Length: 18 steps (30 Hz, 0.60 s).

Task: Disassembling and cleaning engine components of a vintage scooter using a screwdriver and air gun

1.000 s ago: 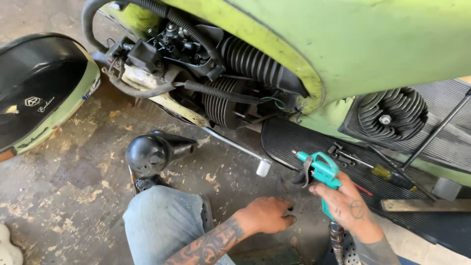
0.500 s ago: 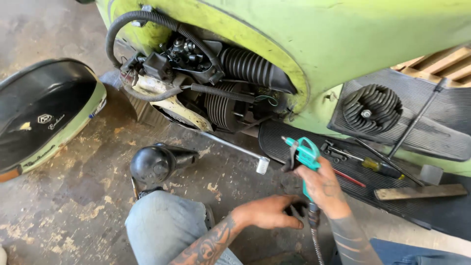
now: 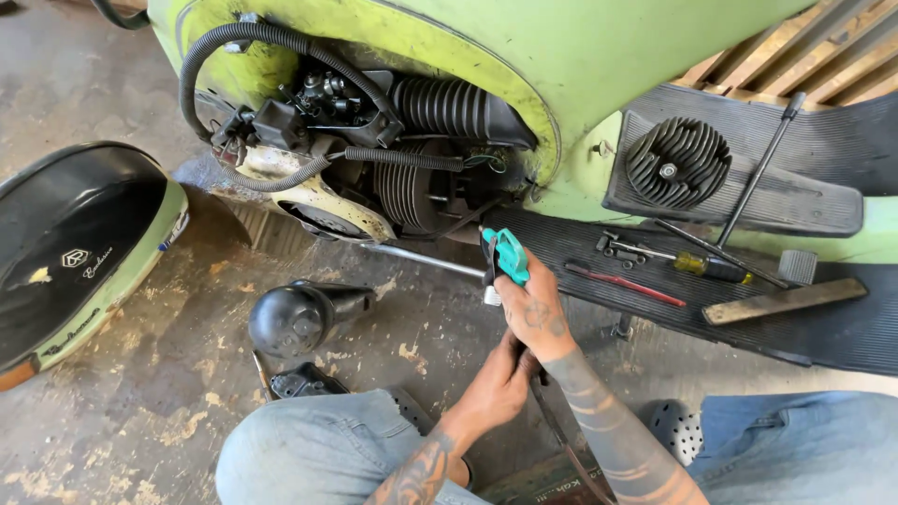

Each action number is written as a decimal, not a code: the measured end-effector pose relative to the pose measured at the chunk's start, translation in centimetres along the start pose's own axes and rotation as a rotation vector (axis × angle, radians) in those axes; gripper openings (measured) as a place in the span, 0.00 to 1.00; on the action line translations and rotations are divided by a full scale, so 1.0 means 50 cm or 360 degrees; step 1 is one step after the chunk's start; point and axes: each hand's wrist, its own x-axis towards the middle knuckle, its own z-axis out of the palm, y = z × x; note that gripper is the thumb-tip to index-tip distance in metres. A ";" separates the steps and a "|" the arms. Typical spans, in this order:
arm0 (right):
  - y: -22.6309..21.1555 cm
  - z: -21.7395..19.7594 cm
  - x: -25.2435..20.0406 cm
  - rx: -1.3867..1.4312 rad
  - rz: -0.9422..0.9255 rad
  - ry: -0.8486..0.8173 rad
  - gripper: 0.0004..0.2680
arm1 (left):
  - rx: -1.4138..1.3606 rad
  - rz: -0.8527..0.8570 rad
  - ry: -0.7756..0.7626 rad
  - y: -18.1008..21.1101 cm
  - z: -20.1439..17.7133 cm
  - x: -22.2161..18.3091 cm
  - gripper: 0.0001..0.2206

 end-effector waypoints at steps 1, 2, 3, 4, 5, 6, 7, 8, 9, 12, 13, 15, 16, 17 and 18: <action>0.010 0.007 0.005 0.0008 0.0028 0.0067 0.19 | 0.0100 0.0136 0.0003 0.006 -0.008 0.004 0.19; 0.021 0.015 0.012 0.0017 0.0057 0.0134 0.18 | 0.0201 0.0273 0.0007 0.012 -0.016 0.008 0.21; 0.010 0.021 0.022 0.0020 0.0053 0.0139 0.18 | 0.0206 0.0275 0.0003 0.007 -0.024 0.013 0.21; -0.001 0.027 0.034 -0.0036 0.0143 0.0170 0.12 | 0.0193 0.0321 -0.0006 0.002 -0.032 0.019 0.20; -0.011 0.033 0.041 -0.0094 0.0240 0.0200 0.06 | 0.0174 0.0359 -0.0015 -0.005 -0.038 0.022 0.19; 0.007 0.043 0.043 -0.0092 0.0244 0.0203 0.06 | 0.0175 0.0355 -0.0020 -0.007 -0.045 0.026 0.19; 0.027 0.052 0.047 -0.0133 0.0288 0.0192 0.07 | 0.0178 0.0392 0.0017 -0.008 -0.053 0.032 0.20; 0.046 0.061 0.051 -0.0173 0.0332 0.0181 0.08 | 0.0181 0.0430 0.0054 -0.010 -0.060 0.039 0.21; 0.053 0.065 0.051 -0.0173 0.0331 0.0182 0.08 | 0.0182 0.0431 0.0053 -0.027 -0.061 0.041 0.21; 0.060 0.074 0.051 -0.0193 0.0378 0.0168 0.08 | 0.0146 0.0420 0.0096 -0.075 -0.064 0.043 0.22; 0.051 0.073 0.052 -0.0207 0.0389 0.0180 0.08 | 0.0154 0.0418 0.0096 -0.090 -0.065 0.045 0.23; 0.045 0.069 0.049 -0.0221 0.0401 0.0198 0.08 | 0.0163 0.0417 0.0090 -0.087 -0.059 0.040 0.23; 0.047 0.066 0.045 -0.0253 0.0452 0.0164 0.08 | 0.0152 0.0414 0.0098 -0.070 -0.052 0.034 0.22; 0.049 0.062 0.045 -0.0287 0.0495 0.0134 0.08 | 0.0140 0.0420 0.0105 -0.050 -0.046 0.031 0.21; 0.045 0.062 0.048 -0.0290 0.0489 0.0145 0.08 | 0.0140 0.0429 0.0096 -0.049 -0.048 0.035 0.21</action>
